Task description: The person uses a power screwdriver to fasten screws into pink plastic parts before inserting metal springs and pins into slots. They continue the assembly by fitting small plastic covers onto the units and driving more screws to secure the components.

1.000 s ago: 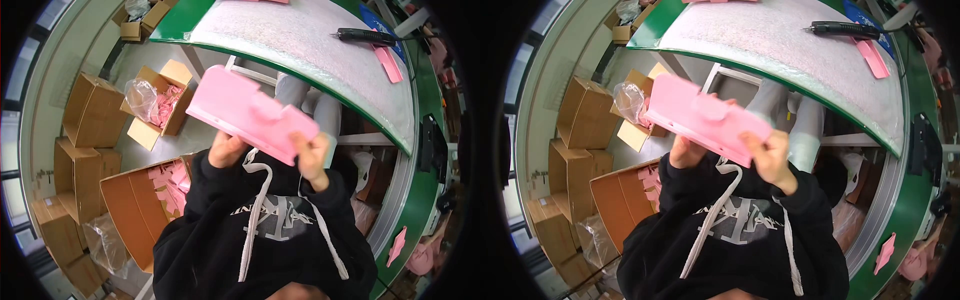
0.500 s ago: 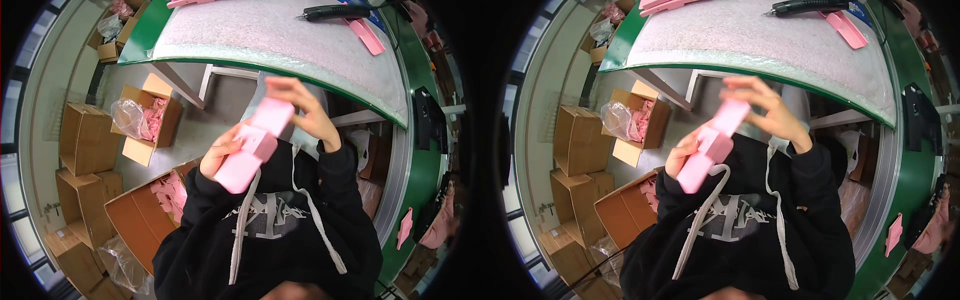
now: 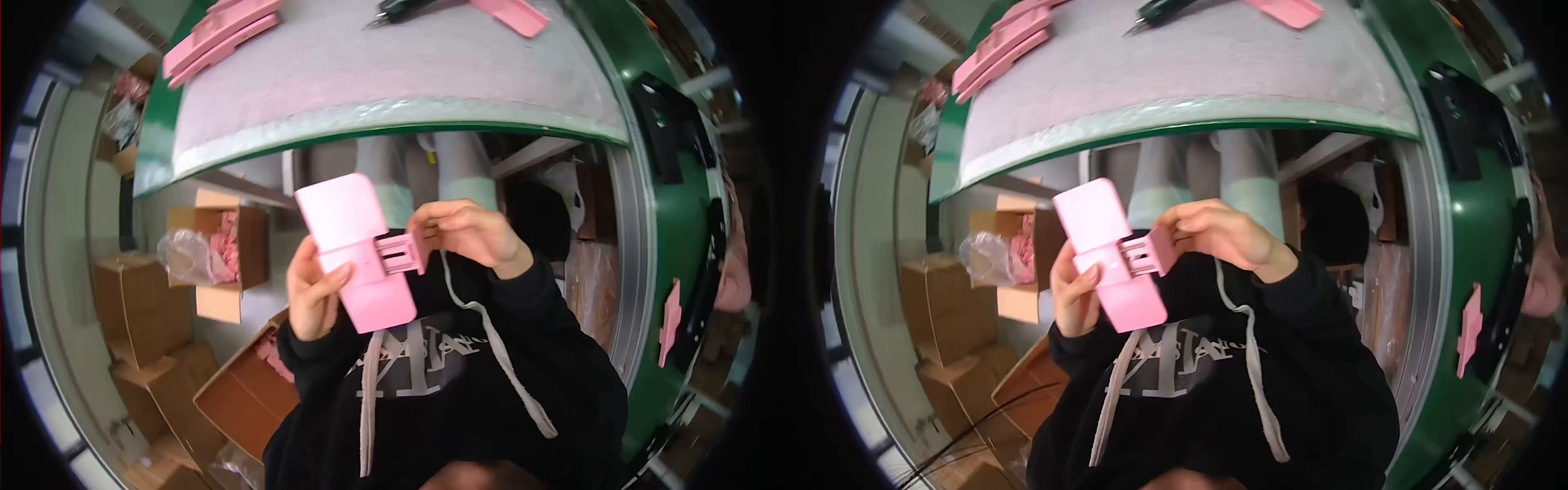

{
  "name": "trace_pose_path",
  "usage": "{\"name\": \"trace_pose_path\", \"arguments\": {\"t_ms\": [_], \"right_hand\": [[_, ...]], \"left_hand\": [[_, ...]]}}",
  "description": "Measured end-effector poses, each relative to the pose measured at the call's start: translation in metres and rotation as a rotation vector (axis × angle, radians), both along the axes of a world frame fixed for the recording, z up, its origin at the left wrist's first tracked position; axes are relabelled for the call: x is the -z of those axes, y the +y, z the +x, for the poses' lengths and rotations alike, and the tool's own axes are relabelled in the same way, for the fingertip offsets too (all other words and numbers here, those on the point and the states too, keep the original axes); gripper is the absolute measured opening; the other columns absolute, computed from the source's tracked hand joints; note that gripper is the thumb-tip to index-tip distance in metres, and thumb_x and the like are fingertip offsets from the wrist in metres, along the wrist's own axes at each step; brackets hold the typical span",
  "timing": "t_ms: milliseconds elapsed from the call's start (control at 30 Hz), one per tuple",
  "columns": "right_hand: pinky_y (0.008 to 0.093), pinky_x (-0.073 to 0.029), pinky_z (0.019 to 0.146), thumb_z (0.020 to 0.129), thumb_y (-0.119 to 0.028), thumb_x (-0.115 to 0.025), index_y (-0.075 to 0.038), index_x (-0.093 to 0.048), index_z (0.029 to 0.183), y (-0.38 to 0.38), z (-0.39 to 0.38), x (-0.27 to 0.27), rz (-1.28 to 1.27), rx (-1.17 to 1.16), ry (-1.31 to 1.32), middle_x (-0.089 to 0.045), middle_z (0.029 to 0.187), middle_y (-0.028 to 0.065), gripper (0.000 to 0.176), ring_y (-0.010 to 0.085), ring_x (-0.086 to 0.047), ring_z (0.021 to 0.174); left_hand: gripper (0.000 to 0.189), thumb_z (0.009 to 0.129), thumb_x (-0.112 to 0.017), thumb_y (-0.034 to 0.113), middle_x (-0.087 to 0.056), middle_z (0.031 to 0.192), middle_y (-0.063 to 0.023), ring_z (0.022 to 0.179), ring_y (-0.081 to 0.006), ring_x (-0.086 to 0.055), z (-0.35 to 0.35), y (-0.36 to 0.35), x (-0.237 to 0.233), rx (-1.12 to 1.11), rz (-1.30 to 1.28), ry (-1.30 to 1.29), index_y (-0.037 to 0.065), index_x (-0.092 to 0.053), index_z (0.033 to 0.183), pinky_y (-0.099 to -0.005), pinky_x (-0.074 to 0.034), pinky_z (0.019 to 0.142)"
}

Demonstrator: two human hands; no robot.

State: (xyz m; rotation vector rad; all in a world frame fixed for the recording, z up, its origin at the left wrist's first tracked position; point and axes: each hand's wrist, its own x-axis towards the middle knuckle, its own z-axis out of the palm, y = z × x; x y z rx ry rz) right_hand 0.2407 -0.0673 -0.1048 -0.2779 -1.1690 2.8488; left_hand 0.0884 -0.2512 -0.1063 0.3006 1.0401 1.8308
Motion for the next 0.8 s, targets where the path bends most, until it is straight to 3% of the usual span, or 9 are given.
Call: {"name": "trace_pose_path", "arguments": {"t_ms": [133, 300, 400, 433, 467, 533, 600, 633, 800], "right_hand": [[0.0349, -0.046, 0.085, 0.09, -0.02, -0.046, 0.005, -0.044, 0.12, 0.015, 0.042, -0.042, 0.442, 0.235, -0.193, -0.051, 0.116, 0.0169, 0.039, 0.0246, -0.056, 0.103], [0.0264, -0.045, 0.077, 0.089, -0.011, -0.05, 0.0, -0.054, 0.106, 0.026, 0.179, -0.088, 0.948, 1.064, -0.351, -0.061, 0.098, 0.0093, 0.021, 0.0175, -0.06, 0.093], [0.0308, -0.045, 0.077, 0.076, -0.015, -0.066, -0.007, -0.056, 0.105, 0.02, 0.297, -0.118, 1.679, 1.553, -1.403, -0.061, 0.099, 0.0078, 0.032, 0.0195, -0.059, 0.09], [0.0355, -0.045, 0.079, 0.069, -0.017, -0.07, -0.009, -0.052, 0.112, 0.008, 0.343, -0.123, 1.91, 1.197, -2.014, -0.056, 0.11, 0.0071, 0.048, 0.0215, -0.055, 0.102], [0.0362, -0.045, 0.085, 0.056, -0.019, -0.077, -0.011, -0.043, 0.123, -0.002, 0.386, -0.129, 1.682, 0.897, -2.246, -0.049, 0.121, 0.0061, 0.075, 0.0237, -0.048, 0.114], [0.0441, -0.04, 0.094, 0.045, -0.018, -0.081, -0.013, -0.038, 0.129, -0.007, 0.483, -0.113, 1.516, 0.791, -1.903, -0.044, 0.129, 0.0058, 0.095, 0.0258, -0.044, 0.119], [0.0569, -0.029, 0.099, 0.036, -0.016, -0.082, -0.019, -0.033, 0.134, -0.001, 0.469, -0.114, 1.077, 0.312, -2.383, -0.04, 0.133, 0.0071, 0.11, 0.0279, -0.042, 0.121], [0.0636, -0.023, 0.097, 0.036, -0.015, -0.082, -0.021, -0.039, 0.129, -0.002, 0.46, -0.116, 1.076, 0.341, -2.306, -0.043, 0.131, 0.0075, 0.103, 0.0282, -0.043, 0.12], [0.0493, -0.037, 0.082, 0.034, -0.017, -0.079, -0.016, -0.052, 0.111, -0.007, 0.479, -0.11, 1.235, 0.376, -2.183, -0.062, 0.098, 0.0082, 0.082, 0.0291, -0.057, 0.097]], "left_hand": [[0.058, 0.07, -0.061, 0.001, -0.053, 0.111, -0.0132, 0.102, -0.0212, -0.053, -0.007, -0.006, -0.006, -0.139, -0.027, 0.314, -0.004, -0.038, 0.123, -0.03, -0.039, 0.09], [0.065, 0.079, -0.058, 0.009, -0.044, 0.123, -0.0173, 0.105, -0.0266, -0.051, -0.054, -0.058, 0.052, -0.083, -0.046, 0.576, 0.0, -0.025, 0.135, -0.0371, -0.042, 0.09], [0.066, 0.079, -0.059, 0.009, -0.044, 0.123, -0.0169, 0.105, -0.0263, -0.051, -0.076, -0.066, 0.075, -0.088, -0.1, 0.608, 0.0, -0.024, 0.135, -0.0369, -0.043, 0.09], [0.067, 0.079, -0.059, 0.009, -0.044, 0.123, -0.0168, 0.105, -0.0262, -0.051, -0.081, -0.067, 0.08, -0.087, -0.116, 0.612, 0.0, -0.024, 0.135, -0.0368, -0.043, 0.09], [0.067, 0.079, -0.059, 0.009, -0.044, 0.123, -0.0166, 0.105, -0.0261, -0.051, -0.083, -0.066, 0.083, -0.087, -0.128, 0.613, 0.0, -0.024, 0.136, -0.0368, -0.043, 0.09], [0.068, 0.079, -0.06, 0.009, -0.044, 0.123, -0.0164, 0.105, -0.0259, -0.051, -0.093, -0.067, 0.091, -0.085, -0.152, 0.615, 0.001, -0.024, 0.136, -0.0366, -0.043, 0.089], [0.068, 0.079, -0.06, 0.009, -0.044, 0.123, -0.0161, 0.105, -0.0256, -0.051, -0.1, -0.067, 0.097, -0.089, -0.176, 0.623, 0.001, -0.023, 0.136, -0.0365, -0.043, 0.089], [0.069, 0.079, -0.061, 0.009, -0.044, 0.123, -0.016, 0.106, -0.0255, -0.051, -0.103, -0.07, 0.099, -0.086, -0.191, 0.622, 0.001, -0.023, 0.136, -0.0364, -0.043, 0.089], [0.071, 0.079, -0.062, 0.009, -0.045, 0.123, -0.0153, 0.106, -0.025, -0.051, -0.118, -0.087, 0.107, -0.111, -0.238, 0.598, 0.002, -0.022, 0.137, -0.0361, -0.044, 0.088]]}}
